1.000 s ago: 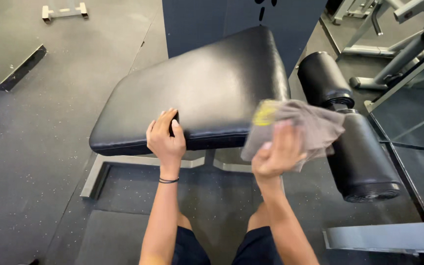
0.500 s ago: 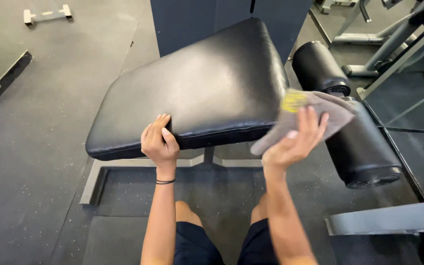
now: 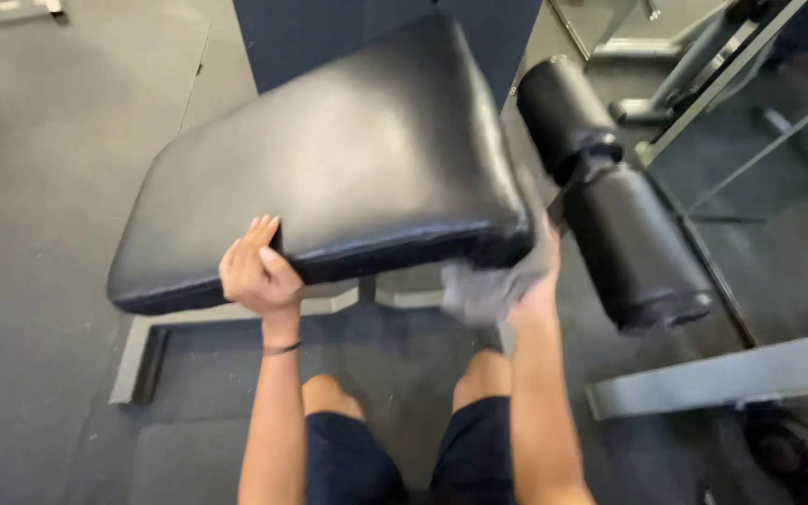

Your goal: The person wipes down various parts of gym weight benches and machines using a cloth, including the padded seats, backrests, frames, and leg rollers.

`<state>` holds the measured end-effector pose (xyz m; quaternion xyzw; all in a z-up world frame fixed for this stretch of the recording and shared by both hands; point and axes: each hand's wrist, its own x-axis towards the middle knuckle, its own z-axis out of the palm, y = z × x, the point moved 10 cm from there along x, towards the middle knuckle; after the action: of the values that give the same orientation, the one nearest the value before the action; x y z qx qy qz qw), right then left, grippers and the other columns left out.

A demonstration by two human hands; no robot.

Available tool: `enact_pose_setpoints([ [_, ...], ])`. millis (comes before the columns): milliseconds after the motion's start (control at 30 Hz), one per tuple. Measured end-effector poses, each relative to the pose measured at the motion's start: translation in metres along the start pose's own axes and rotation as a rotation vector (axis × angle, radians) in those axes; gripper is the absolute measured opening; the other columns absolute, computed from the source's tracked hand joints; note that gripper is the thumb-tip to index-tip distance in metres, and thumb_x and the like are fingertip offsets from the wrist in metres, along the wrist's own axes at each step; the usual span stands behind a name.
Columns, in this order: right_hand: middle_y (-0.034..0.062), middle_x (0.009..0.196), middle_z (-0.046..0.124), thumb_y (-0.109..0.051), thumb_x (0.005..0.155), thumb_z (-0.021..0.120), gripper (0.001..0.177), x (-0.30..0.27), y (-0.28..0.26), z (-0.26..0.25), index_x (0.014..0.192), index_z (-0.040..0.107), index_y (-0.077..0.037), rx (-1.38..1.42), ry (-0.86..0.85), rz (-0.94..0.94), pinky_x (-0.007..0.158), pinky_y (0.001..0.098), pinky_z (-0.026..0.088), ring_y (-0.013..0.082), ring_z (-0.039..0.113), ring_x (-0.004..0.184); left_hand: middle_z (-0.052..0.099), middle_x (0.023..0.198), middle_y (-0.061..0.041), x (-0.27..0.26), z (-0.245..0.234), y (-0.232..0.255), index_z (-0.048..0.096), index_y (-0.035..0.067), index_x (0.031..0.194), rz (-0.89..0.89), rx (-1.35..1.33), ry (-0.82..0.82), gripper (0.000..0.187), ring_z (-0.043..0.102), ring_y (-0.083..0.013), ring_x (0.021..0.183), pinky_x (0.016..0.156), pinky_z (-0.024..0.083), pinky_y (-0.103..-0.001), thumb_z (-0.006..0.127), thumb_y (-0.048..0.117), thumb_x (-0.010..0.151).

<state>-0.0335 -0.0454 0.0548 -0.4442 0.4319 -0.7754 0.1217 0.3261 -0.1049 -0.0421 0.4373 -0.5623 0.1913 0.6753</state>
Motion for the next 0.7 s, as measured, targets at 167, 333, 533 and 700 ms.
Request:
enact_pose_setpoints([
  [167,0.0205,0.154,0.050,-0.027,0.107,0.040,0.049,0.002,0.011,0.005,0.144,0.054,0.002,-0.021,-0.280,-0.051,0.130,0.0453,0.020,0.0295,0.039,0.149,0.079,0.103,0.001,-0.005,-0.001,0.001,0.081,0.016,0.104,0.006,0.011,-0.017,0.042,0.076,-0.0195,0.100,0.097,0.047,-0.032,0.039,0.021,0.104],
  [333,0.0156,0.156,0.049,-0.038,0.100,0.043,0.057,0.048,0.047,0.028,0.139,0.064,-0.003,0.022,-0.623,-0.091,0.129,0.0465,0.011,0.0288,0.030,0.155,0.079,0.103,0.000,0.000,0.004,0.002,0.081,0.013,0.106,0.008,-0.005,-0.039,0.042,0.076,-0.0218,0.100,0.094,0.049,-0.034,0.040,0.018,0.103],
  [533,0.0202,0.158,0.045,-0.038,0.104,0.050,0.057,0.022,0.021,0.012,0.149,0.048,-0.004,0.100,-0.531,-0.041,0.130,0.0511,0.015,0.0315,0.038,0.149,0.080,0.101,-0.004,-0.003,0.003,0.009,0.083,0.011,0.105,0.015,-0.012,-0.026,0.043,0.076,-0.0255,0.100,0.095,0.048,-0.036,0.040,0.014,0.103],
  [700,0.0182,0.147,0.058,-0.048,0.100,0.049,0.055,0.050,0.019,0.041,0.129,0.071,-0.006,-0.040,-0.849,-0.342,0.129,0.0509,0.010,0.0303,0.042,0.149,0.080,0.102,-0.002,-0.006,0.006,0.002,0.081,0.011,0.104,-0.024,0.009,-0.026,0.042,0.076,-0.0248,0.101,0.094,0.048,-0.035,0.039,0.016,0.105],
])
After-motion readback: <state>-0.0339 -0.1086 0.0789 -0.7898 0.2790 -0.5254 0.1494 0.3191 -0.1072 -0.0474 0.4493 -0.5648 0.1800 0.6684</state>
